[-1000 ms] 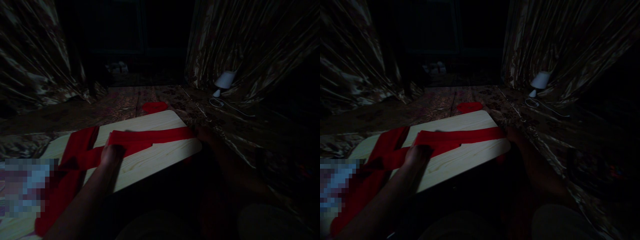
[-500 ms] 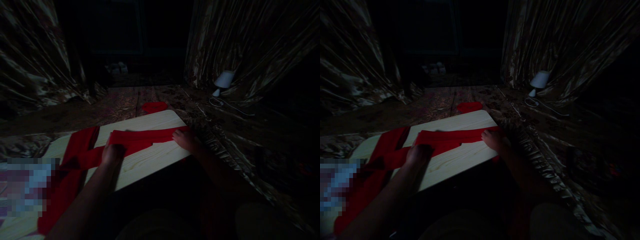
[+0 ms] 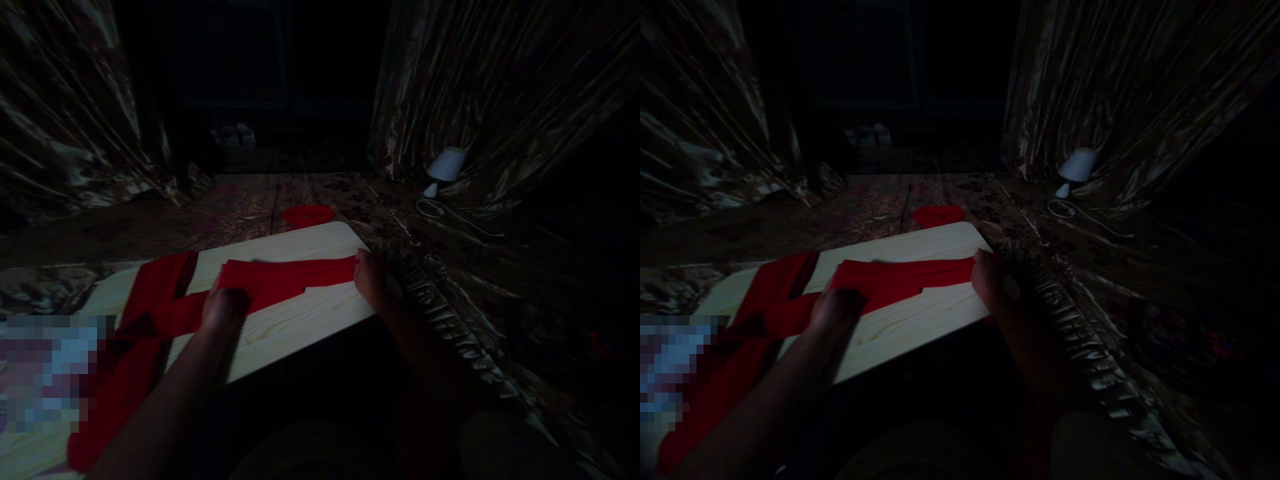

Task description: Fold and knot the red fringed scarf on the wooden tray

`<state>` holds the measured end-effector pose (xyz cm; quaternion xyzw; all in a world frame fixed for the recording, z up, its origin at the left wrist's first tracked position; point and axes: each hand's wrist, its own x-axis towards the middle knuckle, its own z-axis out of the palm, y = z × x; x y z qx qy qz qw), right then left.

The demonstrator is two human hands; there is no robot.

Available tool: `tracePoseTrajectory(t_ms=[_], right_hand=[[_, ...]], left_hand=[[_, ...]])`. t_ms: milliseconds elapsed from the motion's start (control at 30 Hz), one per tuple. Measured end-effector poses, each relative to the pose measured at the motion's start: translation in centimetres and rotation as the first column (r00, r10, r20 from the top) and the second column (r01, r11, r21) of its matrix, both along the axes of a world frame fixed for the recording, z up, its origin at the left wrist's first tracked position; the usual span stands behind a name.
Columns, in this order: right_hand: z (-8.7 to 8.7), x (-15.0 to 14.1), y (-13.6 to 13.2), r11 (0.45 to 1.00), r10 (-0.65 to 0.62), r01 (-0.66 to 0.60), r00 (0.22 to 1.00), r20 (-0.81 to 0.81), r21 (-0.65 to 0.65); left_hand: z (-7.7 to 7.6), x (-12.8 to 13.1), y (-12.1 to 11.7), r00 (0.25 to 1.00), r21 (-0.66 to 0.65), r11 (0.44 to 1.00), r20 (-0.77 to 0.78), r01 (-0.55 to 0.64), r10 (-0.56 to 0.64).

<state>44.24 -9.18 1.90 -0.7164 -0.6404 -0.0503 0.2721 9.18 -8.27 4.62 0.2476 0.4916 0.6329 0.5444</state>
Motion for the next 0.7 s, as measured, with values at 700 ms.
tracePoseTrajectory(t_ms=[700], right_hand=[[-2.1,3.7,2.1,0.99,0.126,-0.121,0.989,-0.078,0.069]], left_hand=[[-0.4,-0.2,0.2,0.998,0.025,1.0,0.059,0.009,-0.01]])
